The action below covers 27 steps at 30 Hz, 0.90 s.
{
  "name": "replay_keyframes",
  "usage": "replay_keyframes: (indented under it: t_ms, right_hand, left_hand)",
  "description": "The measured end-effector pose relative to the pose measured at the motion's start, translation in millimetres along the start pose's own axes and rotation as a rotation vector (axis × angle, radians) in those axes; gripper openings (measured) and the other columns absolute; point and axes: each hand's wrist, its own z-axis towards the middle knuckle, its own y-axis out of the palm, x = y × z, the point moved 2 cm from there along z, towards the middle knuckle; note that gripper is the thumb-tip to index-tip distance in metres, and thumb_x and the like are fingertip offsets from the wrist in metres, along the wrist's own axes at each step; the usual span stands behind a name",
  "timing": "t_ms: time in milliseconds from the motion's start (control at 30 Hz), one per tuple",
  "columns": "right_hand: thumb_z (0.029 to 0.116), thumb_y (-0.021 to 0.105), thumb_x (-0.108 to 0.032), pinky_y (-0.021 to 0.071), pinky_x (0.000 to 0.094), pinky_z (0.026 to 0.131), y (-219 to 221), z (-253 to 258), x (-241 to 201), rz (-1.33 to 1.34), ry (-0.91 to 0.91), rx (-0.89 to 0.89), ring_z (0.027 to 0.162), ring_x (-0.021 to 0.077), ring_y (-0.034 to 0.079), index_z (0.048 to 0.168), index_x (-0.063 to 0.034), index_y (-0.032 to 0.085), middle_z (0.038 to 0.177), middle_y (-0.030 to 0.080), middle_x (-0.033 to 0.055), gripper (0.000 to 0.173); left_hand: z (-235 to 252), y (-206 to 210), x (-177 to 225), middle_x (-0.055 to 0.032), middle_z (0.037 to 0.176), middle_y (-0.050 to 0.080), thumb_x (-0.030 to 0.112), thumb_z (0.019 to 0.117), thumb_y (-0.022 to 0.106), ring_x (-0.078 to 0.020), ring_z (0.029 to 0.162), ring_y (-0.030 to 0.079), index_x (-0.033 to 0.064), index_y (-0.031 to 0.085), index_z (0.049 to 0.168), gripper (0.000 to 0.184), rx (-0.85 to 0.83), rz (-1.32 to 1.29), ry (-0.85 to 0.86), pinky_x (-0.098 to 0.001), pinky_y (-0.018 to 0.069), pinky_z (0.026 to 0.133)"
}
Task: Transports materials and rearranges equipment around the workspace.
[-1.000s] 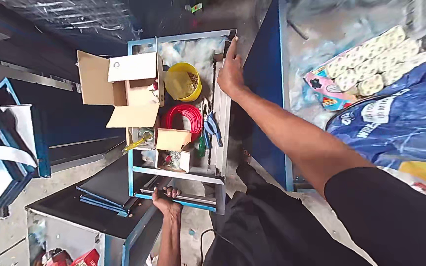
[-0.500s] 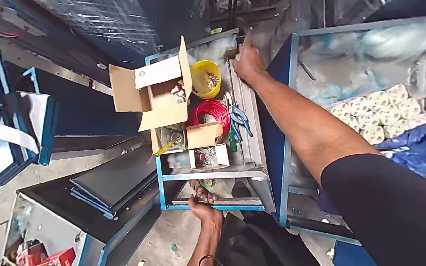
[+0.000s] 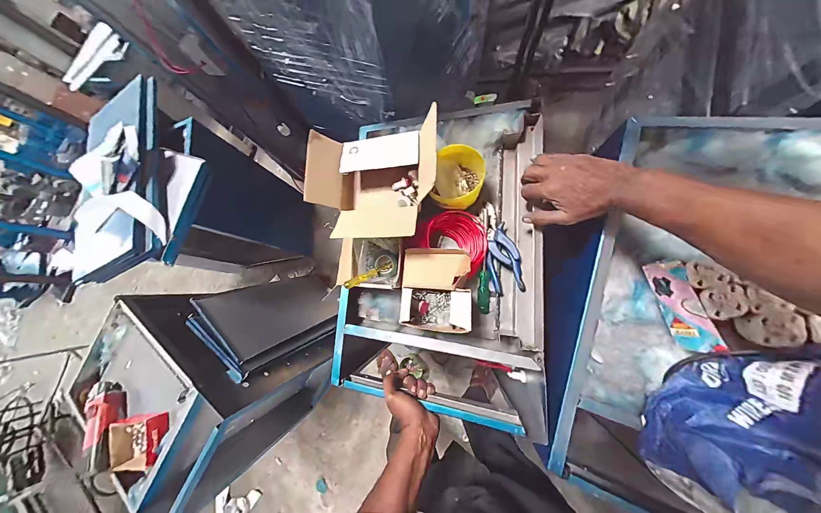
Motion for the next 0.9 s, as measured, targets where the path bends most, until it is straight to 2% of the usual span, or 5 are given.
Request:
replay_keyframes:
  t_ms: [133,233,400,733,900]
  right_hand:
    - [0.1025,0.047,-0.038,0.0521,0.0495,0.069,36.7,25.6,15.9,-0.088,-0.223,0.365,0.079,0.0356,0.068,0.072,-0.0045,0.068,0.079,0.066,0.0156,0.050]
    - [0.1098,0.039,-0.029,0.0465,0.0542,0.093,-1.2,33.1,-15.3,-0.058,0.048,-0.257,0.111,0.0384,0.064,0.097,-0.0010,0.072,0.105,0.070,0.0186,0.045]
    - [0.1024,0.035,-0.039,0.0505,0.0565,0.078,87.1,47.6,41.5,-0.057,-0.121,0.255,0.080,0.0335,0.069,0.066,-0.0098,0.064,0.071,0.066,0.0104,0.055]
    - [0.1051,0.035,-0.040,0.0499,0.0606,0.062,108.5,-10.6,21.3,-0.001,0.006,0.278,0.072,0.0406,0.068,0.071,-0.0039,0.066,0.071,0.066,0.0171,0.059]
    - [0.1089,0.023,-0.048,0.0545,0.0626,0.077,133.3,-61.5,12.1,0.158,0.248,0.035,0.090,0.0432,0.071,0.098,0.0049,0.066,0.092,0.069,0.0270,0.069]
  left_hand:
    - [2.7,-4.3,-2.1,0.0036,0.046,0.039,0.043,0.1070,0.025,-0.0135,0.035,0.042,0.0133,0.051,0.076,0.050,-0.038,-0.038,-0.017,-0.0321,0.0432,0.037]
    - [1.5,-5.0,-0.2,0.0039,0.047,0.038,0.041,0.1072,0.026,-0.0132,0.035,0.041,0.0131,0.052,0.078,0.048,-0.014,-0.036,-0.012,-0.0321,0.0426,0.037]
    - [3.6,-8.1,-1.0,0.0029,0.048,0.037,0.047,0.1083,0.027,-0.0140,0.035,0.039,0.0126,0.052,0.080,0.051,-0.023,-0.057,-0.048,-0.0332,0.0428,0.037]
    - [12.9,-18.7,11.2,0.0027,0.049,0.037,0.046,0.1101,0.031,-0.0150,0.037,0.041,0.0110,0.054,0.086,0.048,-0.104,0.014,-0.143,-0.0344,0.0451,0.040]
    - [18.0,-12.6,21.4,0.0036,0.048,0.036,0.042,0.1114,0.033,-0.0132,0.037,0.039,0.0072,0.058,0.091,0.047,-0.157,0.075,-0.180,-0.0326,0.0452,0.041]
